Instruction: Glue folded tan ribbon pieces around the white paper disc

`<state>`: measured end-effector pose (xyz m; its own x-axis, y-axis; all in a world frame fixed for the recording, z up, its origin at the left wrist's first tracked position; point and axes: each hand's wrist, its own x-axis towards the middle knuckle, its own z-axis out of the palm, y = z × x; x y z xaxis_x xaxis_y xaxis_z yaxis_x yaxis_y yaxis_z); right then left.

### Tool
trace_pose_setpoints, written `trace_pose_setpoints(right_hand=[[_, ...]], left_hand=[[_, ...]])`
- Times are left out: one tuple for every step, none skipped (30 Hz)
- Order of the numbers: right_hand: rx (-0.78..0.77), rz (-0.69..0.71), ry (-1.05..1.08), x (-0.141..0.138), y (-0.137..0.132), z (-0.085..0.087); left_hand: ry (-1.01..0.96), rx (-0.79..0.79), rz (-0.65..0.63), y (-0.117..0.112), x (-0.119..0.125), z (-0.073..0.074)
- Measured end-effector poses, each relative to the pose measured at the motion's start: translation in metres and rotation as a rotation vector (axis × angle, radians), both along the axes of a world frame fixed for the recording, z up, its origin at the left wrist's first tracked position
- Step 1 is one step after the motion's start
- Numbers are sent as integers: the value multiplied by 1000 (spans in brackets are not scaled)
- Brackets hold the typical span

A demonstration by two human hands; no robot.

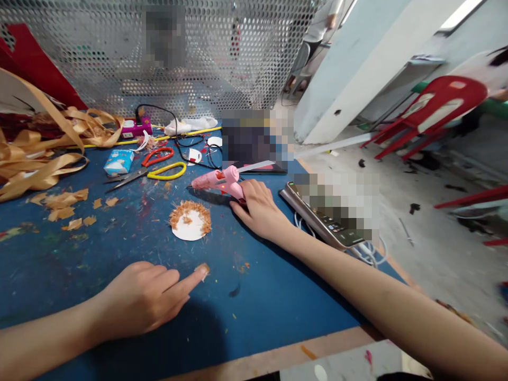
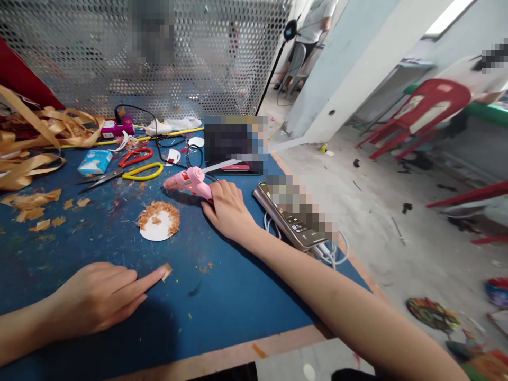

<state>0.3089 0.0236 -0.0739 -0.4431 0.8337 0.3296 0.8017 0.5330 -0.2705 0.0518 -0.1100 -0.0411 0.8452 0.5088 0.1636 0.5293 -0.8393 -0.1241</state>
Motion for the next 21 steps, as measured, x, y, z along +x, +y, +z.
trace_pose_setpoints(right_hand=[[-1,1,0,0,0,0],[-2,2,-1,0,0,0],[-4,3,-2,0,0,1],[-5,3,-3,0,0,1],[-8,3,-6,0,0,1],[-10,2,-9,0,0,2],[-14,1,-12,0,0,2],[-17,0,-16,0,0,3],[-22,-1,-20,0,0,3],[-25,-2,-23,0,0,4],[-27,-3,-25,0,-1,4],[-28,-4,-26,0,-1,4],[-27,-5,-25,0,-1,4],[-25,-5,-24,0,0,4],[-22,-5,-21,0,0,4],[-19,-5,-19,0,0,3],[-16,-4,-16,0,0,3],[-13,-2,-14,0,0,3],[-11,0,-13,1,0,3],[-10,0,-13,1,0,3],[-10,0,-14,1,0,3]], left_hand=[[-2,-5,6,0,0,0],[-6,-9,12,0,1,0],[-11,-12,15,0,1,0],[-19,-11,15,0,1,0],[-28,-6,11,0,1,1],[-38,7,2,0,0,1],[-48,22,-10,0,0,1],[-62,43,-26,0,-1,2],[-78,64,-40,0,-2,2],[-92,83,-49,0,-2,2],[-100,94,-55,0,-2,2],[-102,97,-54,0,-2,2],[-96,90,-49,1,-1,2],[-84,80,-43,1,-1,2],[-66,66,-36,2,0,2],[-50,56,-32,2,1,2],[-38,51,-29,3,1,2],[-30,50,-26,3,1,3],[-24,50,-24,3,1,3],[-22,49,-22,3,1,3],[-22,48,-21,2,1,3]])
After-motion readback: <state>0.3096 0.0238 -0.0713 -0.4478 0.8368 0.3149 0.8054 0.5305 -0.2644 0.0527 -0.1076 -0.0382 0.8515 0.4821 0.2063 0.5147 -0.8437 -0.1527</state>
